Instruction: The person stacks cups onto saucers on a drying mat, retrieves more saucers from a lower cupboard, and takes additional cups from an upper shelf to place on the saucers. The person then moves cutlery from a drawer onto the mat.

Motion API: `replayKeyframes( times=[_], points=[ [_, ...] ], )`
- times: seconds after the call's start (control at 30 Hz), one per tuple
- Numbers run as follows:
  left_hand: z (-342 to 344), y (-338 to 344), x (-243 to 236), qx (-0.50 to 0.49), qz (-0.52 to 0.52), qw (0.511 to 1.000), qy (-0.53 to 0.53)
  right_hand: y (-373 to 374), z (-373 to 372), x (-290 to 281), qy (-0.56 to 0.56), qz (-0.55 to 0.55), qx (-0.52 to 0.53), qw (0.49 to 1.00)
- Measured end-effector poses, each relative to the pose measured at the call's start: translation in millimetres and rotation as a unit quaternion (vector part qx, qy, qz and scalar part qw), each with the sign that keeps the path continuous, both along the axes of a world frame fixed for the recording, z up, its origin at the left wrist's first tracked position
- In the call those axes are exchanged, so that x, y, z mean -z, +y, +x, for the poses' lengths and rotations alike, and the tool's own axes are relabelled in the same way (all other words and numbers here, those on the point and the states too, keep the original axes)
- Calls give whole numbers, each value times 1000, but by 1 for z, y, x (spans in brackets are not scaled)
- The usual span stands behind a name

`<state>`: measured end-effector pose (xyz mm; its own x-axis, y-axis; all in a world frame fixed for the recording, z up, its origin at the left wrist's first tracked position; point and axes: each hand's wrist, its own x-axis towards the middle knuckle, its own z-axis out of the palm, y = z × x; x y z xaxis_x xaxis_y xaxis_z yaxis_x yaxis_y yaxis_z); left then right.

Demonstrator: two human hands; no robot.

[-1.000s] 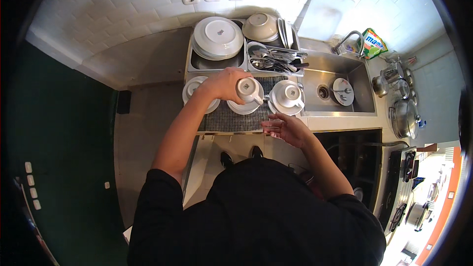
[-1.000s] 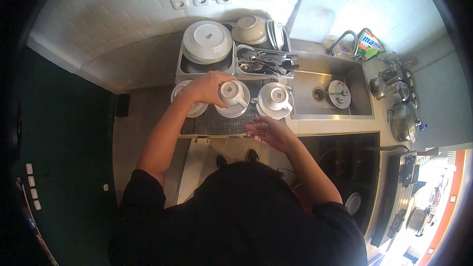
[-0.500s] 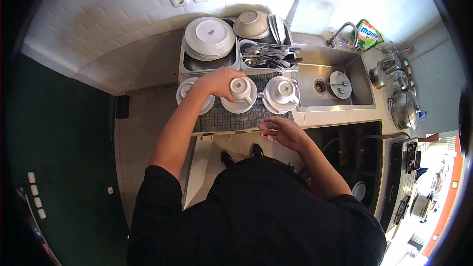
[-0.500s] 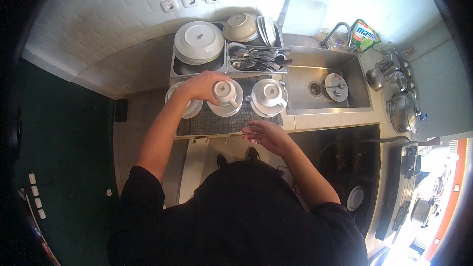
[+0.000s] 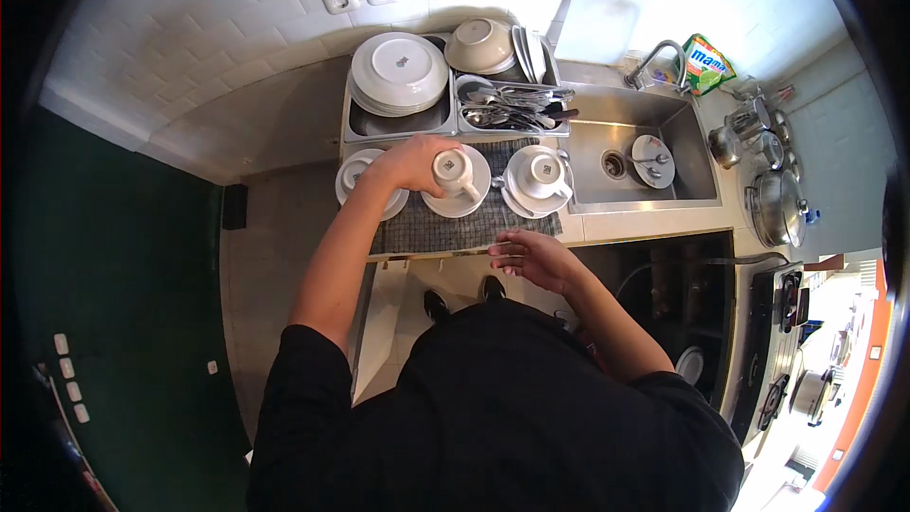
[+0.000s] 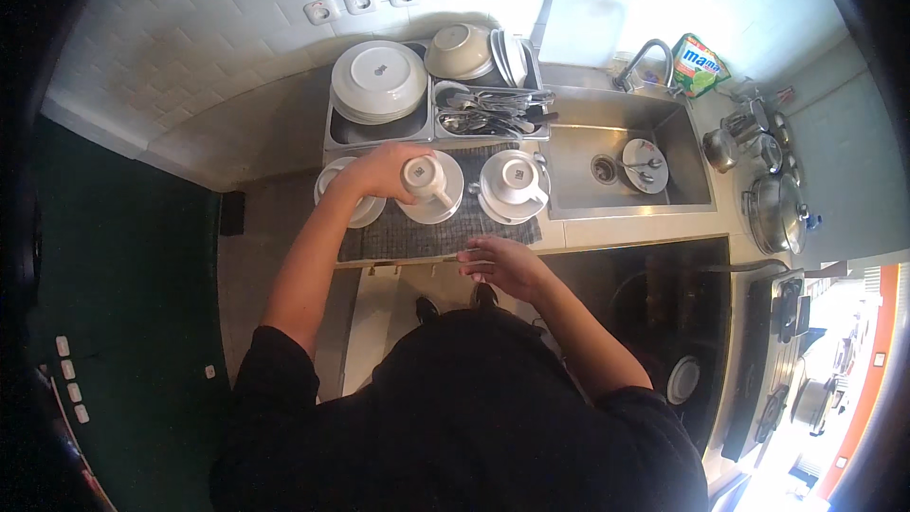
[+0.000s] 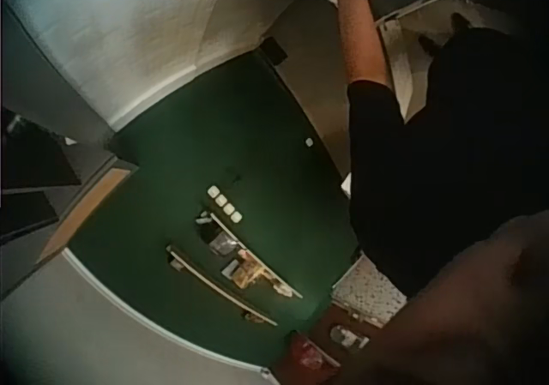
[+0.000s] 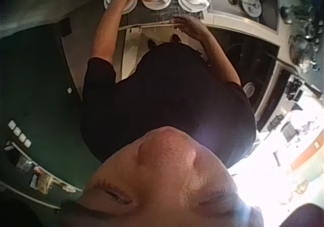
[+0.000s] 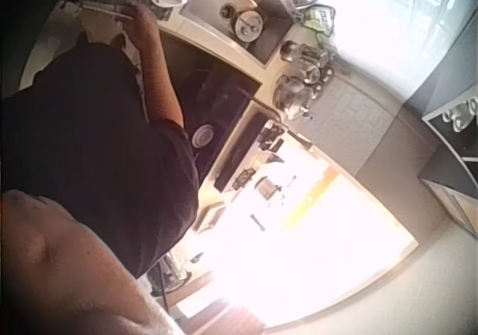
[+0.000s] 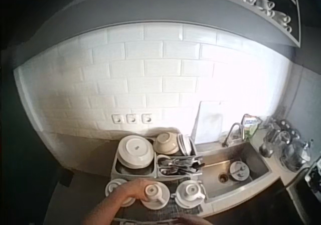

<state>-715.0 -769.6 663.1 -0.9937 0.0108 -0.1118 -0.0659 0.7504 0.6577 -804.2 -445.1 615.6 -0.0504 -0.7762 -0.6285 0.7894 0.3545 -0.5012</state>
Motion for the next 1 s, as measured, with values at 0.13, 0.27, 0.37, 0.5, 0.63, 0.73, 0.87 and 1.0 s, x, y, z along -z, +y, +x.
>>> replayKeyframes(
  times=[0.13, 0.27, 0.37, 0.5, 0.63, 0.73, 0.87, 1.0],
  points=[
    [1, -2, 7, 0, -23, 1000, 3, -3, 5, -4, 19, 15, -15, 1000],
    [4, -2, 19, -17, -34, 999, 31, -2, 5, -12, 35, 2, -12, 999],
    [4, 4, 14, -37, -8, 999, -8, 4, -8, -20, 88, -12, -31, 996],
    [14, 8, 11, -61, -25, 997, -26, 6, -29, -47, 187, -4, -69, 980],
    [17, 15, 5, -70, -14, 997, -21, 13, -49, -28, 271, 33, -122, 954],
    [17, 22, -8, -77, -6, 997, -23, 20, -49, 29, 495, 155, -169, 838],
    [29, 26, -8, -82, -20, 996, 37, 23, -30, 71, 511, 182, 5, 840],
    [45, 42, -25, -120, -39, 990, 56, 16, -30, 103, 576, 201, 118, 784]
  ],
)
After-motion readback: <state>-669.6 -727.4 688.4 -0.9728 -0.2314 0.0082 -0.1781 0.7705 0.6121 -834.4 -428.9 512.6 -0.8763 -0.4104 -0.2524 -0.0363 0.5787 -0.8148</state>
